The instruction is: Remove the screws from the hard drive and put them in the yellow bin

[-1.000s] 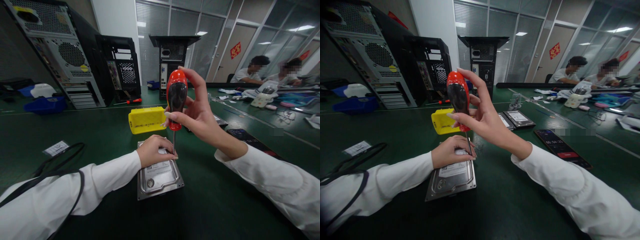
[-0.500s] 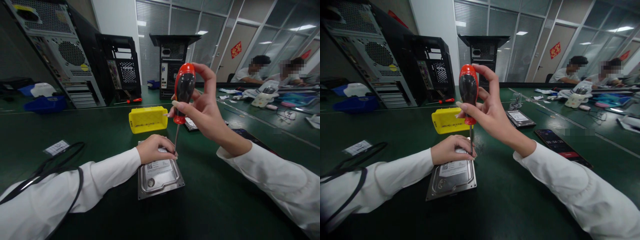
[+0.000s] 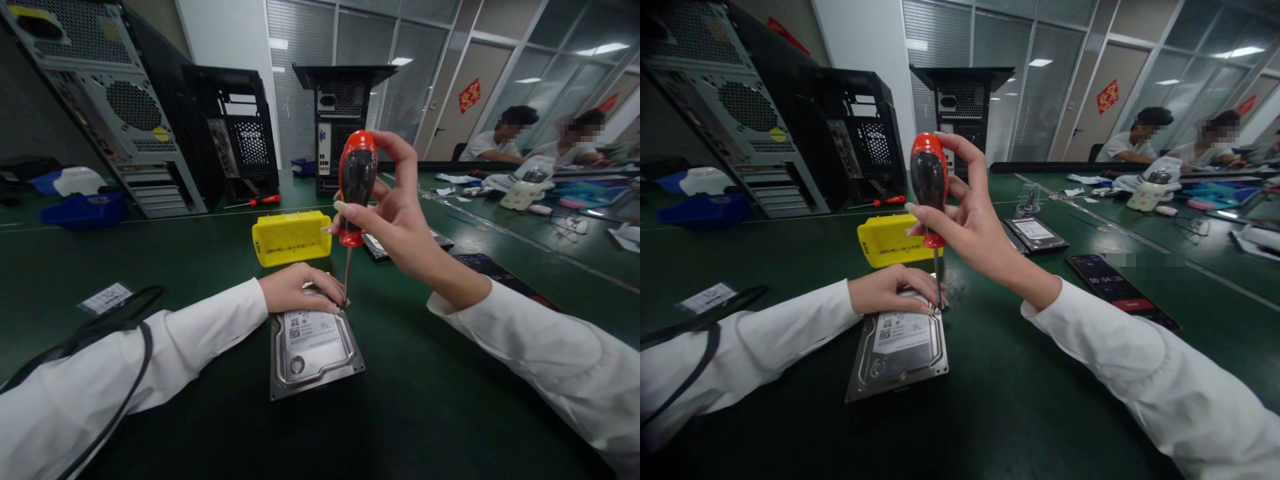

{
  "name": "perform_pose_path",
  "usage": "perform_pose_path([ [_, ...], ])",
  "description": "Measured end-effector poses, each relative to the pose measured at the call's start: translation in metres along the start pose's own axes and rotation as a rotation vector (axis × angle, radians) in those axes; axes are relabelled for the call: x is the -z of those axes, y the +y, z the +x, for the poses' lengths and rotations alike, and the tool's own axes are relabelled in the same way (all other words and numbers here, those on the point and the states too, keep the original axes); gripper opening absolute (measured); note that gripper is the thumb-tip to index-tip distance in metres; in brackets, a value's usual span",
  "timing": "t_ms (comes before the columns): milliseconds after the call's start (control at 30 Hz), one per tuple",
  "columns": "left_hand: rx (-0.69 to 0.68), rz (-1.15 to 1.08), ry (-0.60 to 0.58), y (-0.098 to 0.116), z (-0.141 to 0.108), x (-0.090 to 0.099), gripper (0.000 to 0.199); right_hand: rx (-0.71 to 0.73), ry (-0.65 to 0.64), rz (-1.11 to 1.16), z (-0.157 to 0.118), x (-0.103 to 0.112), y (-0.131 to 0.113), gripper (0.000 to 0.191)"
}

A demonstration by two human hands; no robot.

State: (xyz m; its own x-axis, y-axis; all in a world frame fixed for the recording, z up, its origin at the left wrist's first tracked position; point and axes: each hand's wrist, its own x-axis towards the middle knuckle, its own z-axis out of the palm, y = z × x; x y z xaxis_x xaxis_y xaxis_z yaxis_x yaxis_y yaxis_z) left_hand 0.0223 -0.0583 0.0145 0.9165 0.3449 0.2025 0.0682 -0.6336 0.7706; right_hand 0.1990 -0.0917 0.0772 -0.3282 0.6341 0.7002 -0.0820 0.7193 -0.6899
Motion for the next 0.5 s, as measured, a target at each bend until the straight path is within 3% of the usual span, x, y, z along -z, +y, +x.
perform_pose_path([
  [300,-0.020,-0.007,-0.019,-0.0016,0.0015,0.0007,0.014,0.055,0.022,-0.037,0.0006,-0.0012,0.0055,0.067],
  [500,-0.037,0.192,0.015,0.0026,0.0079,-0.0052,0.009,0.018,0.019,-0.067,0.0024,0.0039,0.0003,0.066],
])
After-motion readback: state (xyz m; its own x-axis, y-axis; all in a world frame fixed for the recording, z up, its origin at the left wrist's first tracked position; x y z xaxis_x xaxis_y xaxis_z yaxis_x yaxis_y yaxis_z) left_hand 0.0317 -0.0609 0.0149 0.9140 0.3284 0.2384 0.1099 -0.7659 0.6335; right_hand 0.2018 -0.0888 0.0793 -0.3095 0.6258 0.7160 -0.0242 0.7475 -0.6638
